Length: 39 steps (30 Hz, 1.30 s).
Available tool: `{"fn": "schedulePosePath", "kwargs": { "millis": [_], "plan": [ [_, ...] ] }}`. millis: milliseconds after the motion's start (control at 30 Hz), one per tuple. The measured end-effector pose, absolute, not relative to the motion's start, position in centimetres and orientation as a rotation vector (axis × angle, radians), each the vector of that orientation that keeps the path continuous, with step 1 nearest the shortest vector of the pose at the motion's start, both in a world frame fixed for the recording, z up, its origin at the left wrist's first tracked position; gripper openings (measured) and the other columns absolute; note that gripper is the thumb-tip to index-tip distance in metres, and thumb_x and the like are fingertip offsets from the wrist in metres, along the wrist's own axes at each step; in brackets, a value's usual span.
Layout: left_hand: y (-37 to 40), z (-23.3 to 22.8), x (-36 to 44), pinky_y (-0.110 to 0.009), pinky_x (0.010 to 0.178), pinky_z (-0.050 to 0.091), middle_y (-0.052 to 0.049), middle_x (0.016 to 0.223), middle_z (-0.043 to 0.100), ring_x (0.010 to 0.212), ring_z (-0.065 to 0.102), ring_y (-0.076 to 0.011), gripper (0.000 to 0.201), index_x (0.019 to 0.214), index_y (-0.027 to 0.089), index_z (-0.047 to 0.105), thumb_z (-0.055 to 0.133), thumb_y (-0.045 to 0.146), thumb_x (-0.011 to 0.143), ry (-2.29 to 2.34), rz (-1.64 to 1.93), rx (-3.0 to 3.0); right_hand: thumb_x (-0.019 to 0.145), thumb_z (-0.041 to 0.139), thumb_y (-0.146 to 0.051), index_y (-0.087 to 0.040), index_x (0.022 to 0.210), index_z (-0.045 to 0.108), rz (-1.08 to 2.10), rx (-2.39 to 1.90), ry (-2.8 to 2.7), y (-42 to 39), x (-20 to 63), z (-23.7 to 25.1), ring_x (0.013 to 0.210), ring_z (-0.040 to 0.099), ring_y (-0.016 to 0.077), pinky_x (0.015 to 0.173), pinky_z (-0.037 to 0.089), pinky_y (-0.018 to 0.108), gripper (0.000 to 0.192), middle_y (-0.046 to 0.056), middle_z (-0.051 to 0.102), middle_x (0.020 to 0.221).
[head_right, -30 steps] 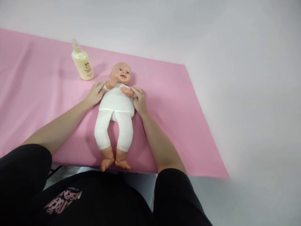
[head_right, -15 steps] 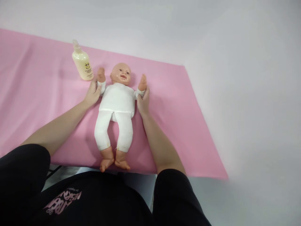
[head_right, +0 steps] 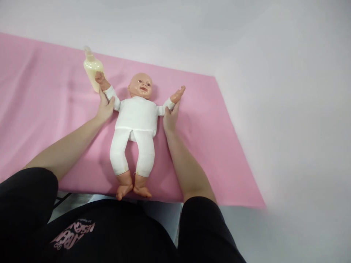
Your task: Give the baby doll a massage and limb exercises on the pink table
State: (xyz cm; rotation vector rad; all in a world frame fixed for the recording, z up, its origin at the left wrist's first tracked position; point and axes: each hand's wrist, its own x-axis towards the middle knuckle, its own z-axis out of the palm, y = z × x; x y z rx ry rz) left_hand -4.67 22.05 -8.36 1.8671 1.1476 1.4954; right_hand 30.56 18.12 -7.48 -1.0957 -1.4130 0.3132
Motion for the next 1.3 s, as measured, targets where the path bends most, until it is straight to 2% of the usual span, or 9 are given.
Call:
{"fn": "schedulePosePath", "kwargs": {
  "millis": [67, 167, 300, 400, 567, 667, 867, 1100, 1300],
  "plan": [
    [21.7, -7.9, -4.4, -0.050, 0.142, 0.011, -0.015, 0.171, 0.044, 0.170, 0.026, -0.0264, 0.073, 0.163, 0.030, 0.038, 0.053, 0.071, 0.105, 1.166, 1.519, 1.891, 0.107, 0.046, -0.039, -0.035, 0.174, 0.015, 0.298, -1.122, -1.456, 18.1, 30.4, -7.7, 0.168, 0.033, 0.0323, 0.134, 0.031, 0.068, 0.074, 0.011, 0.035, 0.176],
    [21.1, -7.2, -4.0, -0.051, 0.142, 0.013, -0.016, 0.170, 0.046, 0.169, 0.028, -0.0305, 0.076, 0.165, 0.027, 0.041, 0.058, 0.068, 0.103, 1.139, 1.500, 1.978, 0.108, 0.044, -0.038, -0.034, 0.171, 0.029, 0.321, -1.161, -1.499, 18.0, 30.2, -8.1, 0.162, 0.043, 0.0298, 0.134, 0.034, 0.065, 0.065, 0.010, 0.047, 0.169],
    [20.5, -6.6, -3.5, -0.057, 0.134, 0.031, -0.015, 0.153, 0.062, 0.151, 0.050, -0.0356, 0.060, 0.160, 0.027, 0.056, 0.061, 0.043, 0.103, 1.102, 1.327, 2.157, 0.101, 0.048, -0.027, -0.031, 0.154, 0.059, 0.378, -1.126, -1.666, 17.6, 29.4, -7.7, 0.146, 0.058, 0.0279, 0.133, 0.039, 0.058, 0.054, 0.008, 0.065, 0.153],
    [20.2, -6.6, -3.1, -0.058, 0.127, 0.039, -0.014, 0.137, 0.067, 0.136, 0.059, -0.0344, 0.058, 0.153, 0.026, 0.066, 0.056, 0.023, 0.096, 1.130, 1.244, 2.242, 0.096, 0.047, -0.020, -0.030, 0.143, 0.068, 0.361, -1.096, -1.751, 17.3, 28.9, -7.2, 0.139, 0.062, 0.0274, 0.133, 0.041, 0.055, 0.052, 0.008, 0.071, 0.143],
    [19.9, -6.6, -2.8, -0.056, 0.124, 0.041, -0.011, 0.133, 0.068, 0.131, 0.059, -0.0326, 0.068, 0.154, 0.029, 0.066, 0.053, 0.013, 0.089, 1.195, 1.236, 2.287, 0.092, 0.046, -0.017, -0.032, 0.139, 0.071, 0.326, -1.098, -1.727, 17.0, 28.4, -6.8, 0.134, 0.063, 0.0270, 0.129, 0.045, 0.053, 0.055, 0.006, 0.073, 0.136],
    [19.7, -6.5, -2.7, -0.057, 0.126, 0.039, -0.011, 0.137, 0.067, 0.133, 0.058, -0.0325, 0.069, 0.154, 0.029, 0.065, 0.053, 0.012, 0.088, 1.209, 1.240, 2.284, 0.089, 0.046, -0.015, -0.030, 0.138, 0.071, 0.332, -1.096, -1.724, 16.9, 28.3, -6.7, 0.134, 0.064, 0.0271, 0.128, 0.046, 0.053, 0.057, 0.007, 0.074, 0.136],
    [19.8, -6.6, -2.7, -0.057, 0.126, 0.040, -0.011, 0.138, 0.066, 0.133, 0.058, -0.0330, 0.068, 0.152, 0.028, 0.067, 0.054, 0.011, 0.088, 1.206, 1.261, 2.279, 0.094, 0.044, -0.016, -0.031, 0.132, 0.074, 0.302, -1.083, -1.732, 16.8, 28.3, -6.5, 0.129, 0.066, 0.0253, 0.125, 0.049, 0.051, 0.050, 0.007, 0.075, 0.130],
    [19.8, -6.5, -3.0, -0.056, 0.126, 0.040, -0.013, 0.140, 0.065, 0.135, 0.057, -0.0335, 0.073, 0.157, 0.026, 0.063, 0.054, 0.010, 0.086, 1.206, 1.225, 2.317, 0.087, 0.045, -0.011, -0.029, 0.130, 0.075, 0.313, -1.078, -1.734, 16.7, 28.3, -6.4, 0.129, 0.065, 0.0264, 0.124, 0.050, 0.050, 0.055, 0.008, 0.075, 0.129],
    [19.7, -6.5, -2.8, -0.057, 0.127, 0.039, -0.011, 0.138, 0.065, 0.135, 0.056, -0.0333, 0.064, 0.154, 0.029, 0.065, 0.056, 0.017, 0.092, 1.193, 1.258, 2.276, 0.090, 0.044, -0.010, -0.029, 0.131, 0.075, 0.334, -1.073, -1.748, 16.7, 28.3, -6.3, 0.130, 0.065, 0.0268, 0.125, 0.048, 0.051, 0.054, 0.008, 0.074, 0.131]
  ]
}}
